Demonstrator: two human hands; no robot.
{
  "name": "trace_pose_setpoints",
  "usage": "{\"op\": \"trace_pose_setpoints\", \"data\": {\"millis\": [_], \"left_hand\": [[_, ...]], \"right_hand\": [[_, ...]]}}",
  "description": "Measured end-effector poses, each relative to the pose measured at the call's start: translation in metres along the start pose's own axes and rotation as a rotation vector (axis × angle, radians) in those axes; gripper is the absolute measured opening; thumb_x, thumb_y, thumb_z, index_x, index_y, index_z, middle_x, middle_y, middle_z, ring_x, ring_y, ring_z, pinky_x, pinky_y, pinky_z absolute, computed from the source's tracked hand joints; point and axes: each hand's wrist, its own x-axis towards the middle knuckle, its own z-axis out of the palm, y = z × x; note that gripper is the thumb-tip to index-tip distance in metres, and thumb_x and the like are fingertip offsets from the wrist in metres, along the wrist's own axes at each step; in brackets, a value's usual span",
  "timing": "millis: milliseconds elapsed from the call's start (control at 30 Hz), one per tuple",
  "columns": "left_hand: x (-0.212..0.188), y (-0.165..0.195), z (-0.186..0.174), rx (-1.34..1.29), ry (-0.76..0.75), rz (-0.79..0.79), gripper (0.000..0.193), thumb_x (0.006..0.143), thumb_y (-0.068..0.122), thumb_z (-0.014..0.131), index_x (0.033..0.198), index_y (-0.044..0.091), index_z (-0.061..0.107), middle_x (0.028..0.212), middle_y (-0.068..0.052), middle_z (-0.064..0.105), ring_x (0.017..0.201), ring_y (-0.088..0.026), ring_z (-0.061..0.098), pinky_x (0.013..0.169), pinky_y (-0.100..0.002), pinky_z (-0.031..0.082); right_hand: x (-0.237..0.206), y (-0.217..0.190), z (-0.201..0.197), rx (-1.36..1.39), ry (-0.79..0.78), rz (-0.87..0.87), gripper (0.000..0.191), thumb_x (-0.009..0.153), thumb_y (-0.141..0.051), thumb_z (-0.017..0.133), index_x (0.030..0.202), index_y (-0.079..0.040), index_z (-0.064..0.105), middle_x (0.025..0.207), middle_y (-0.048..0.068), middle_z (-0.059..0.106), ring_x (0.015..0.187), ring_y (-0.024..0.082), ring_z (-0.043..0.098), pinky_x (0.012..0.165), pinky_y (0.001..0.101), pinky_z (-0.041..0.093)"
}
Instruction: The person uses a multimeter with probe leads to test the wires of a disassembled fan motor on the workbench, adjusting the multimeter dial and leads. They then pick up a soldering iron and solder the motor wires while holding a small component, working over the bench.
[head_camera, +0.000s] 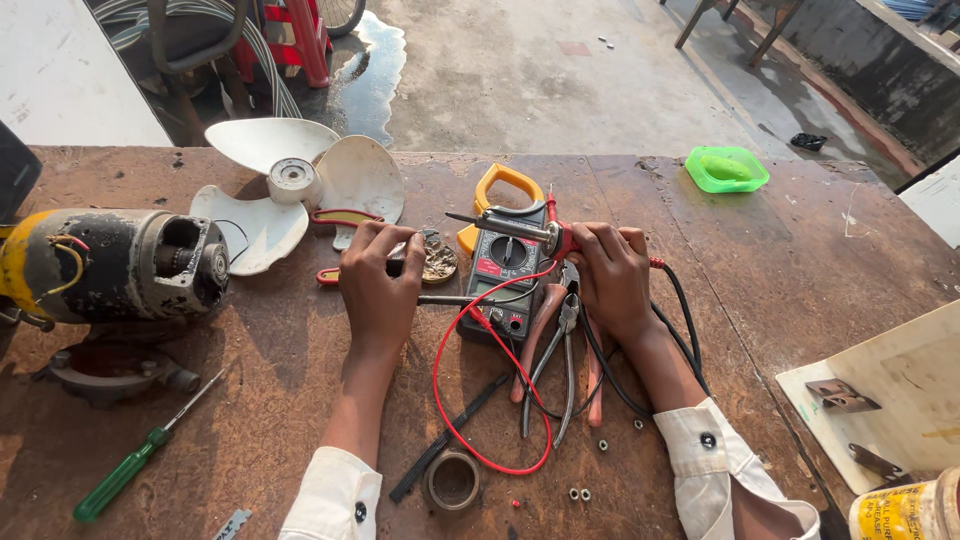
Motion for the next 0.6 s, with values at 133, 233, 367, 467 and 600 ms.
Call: {"op": "trace_pose_setpoints", "data": {"millis": [133, 233, 367, 467, 600], "left_hand": [[0.0016, 0.0003, -0.0006, -0.004, 0.000, -0.013, 0.010, 0.092, 0.012, 0.073, 0.095, 0.002, 0.075, 0.096, -0.014, 0.069, 0.087, -0.030, 0.069, 0.078, -0.043, 0.052], [0.0013, 0.0003, 0.0006, -0.037, 0.009, -0.019, 0.010, 0.091, 0.012, 0.073, 0.095, 0.003, 0.075, 0.096, -0.013, 0.069, 0.088, -0.030, 0.070, 0.080, -0.043, 0.053], [0.0028, -0.0021, 0.0013, -0.034, 0.017, 0.016, 0.010, 0.091, 0.012, 0.073, 0.093, 0.003, 0.075, 0.095, -0.013, 0.069, 0.089, -0.030, 0.070, 0.082, -0.043, 0.053], [0.0036, -0.0022, 0.0025, -0.042, 0.030, 0.005, 0.010, 0.091, 0.012, 0.073, 0.094, 0.002, 0.075, 0.095, -0.013, 0.069, 0.088, -0.031, 0.070, 0.080, -0.044, 0.052], [0.0053, -0.0015, 0.0038, -0.035, 0.012, -0.018, 0.010, 0.090, 0.012, 0.072, 0.092, 0.004, 0.076, 0.093, -0.012, 0.069, 0.086, -0.030, 0.070, 0.079, -0.043, 0.052]], "right_hand": [[0.0016, -0.0006, 0.0006, 0.014, -0.005, 0.003, 0.029, 0.098, -0.014, 0.065, 0.125, -0.003, 0.065, 0.115, 0.010, 0.069, 0.099, 0.027, 0.066, 0.091, 0.0411, 0.041], [0.0023, 0.0019, 0.0007, 0.004, -0.002, -0.020, 0.029, 0.097, -0.013, 0.065, 0.125, -0.003, 0.065, 0.115, 0.010, 0.069, 0.099, 0.027, 0.066, 0.091, 0.0410, 0.042], [0.0018, 0.0027, 0.0026, 0.010, -0.001, -0.019, 0.029, 0.097, -0.013, 0.065, 0.125, -0.004, 0.066, 0.114, 0.010, 0.069, 0.097, 0.027, 0.066, 0.091, 0.0410, 0.042], [0.0029, 0.0039, 0.0025, 0.007, -0.009, -0.018, 0.028, 0.096, -0.013, 0.065, 0.124, -0.005, 0.066, 0.112, 0.010, 0.069, 0.096, 0.027, 0.066, 0.091, 0.0410, 0.042], [0.0036, 0.0045, 0.0034, 0.009, 0.010, -0.030, 0.028, 0.097, -0.013, 0.065, 0.124, -0.004, 0.066, 0.113, 0.010, 0.069, 0.096, 0.028, 0.066, 0.091, 0.0410, 0.042]]}}
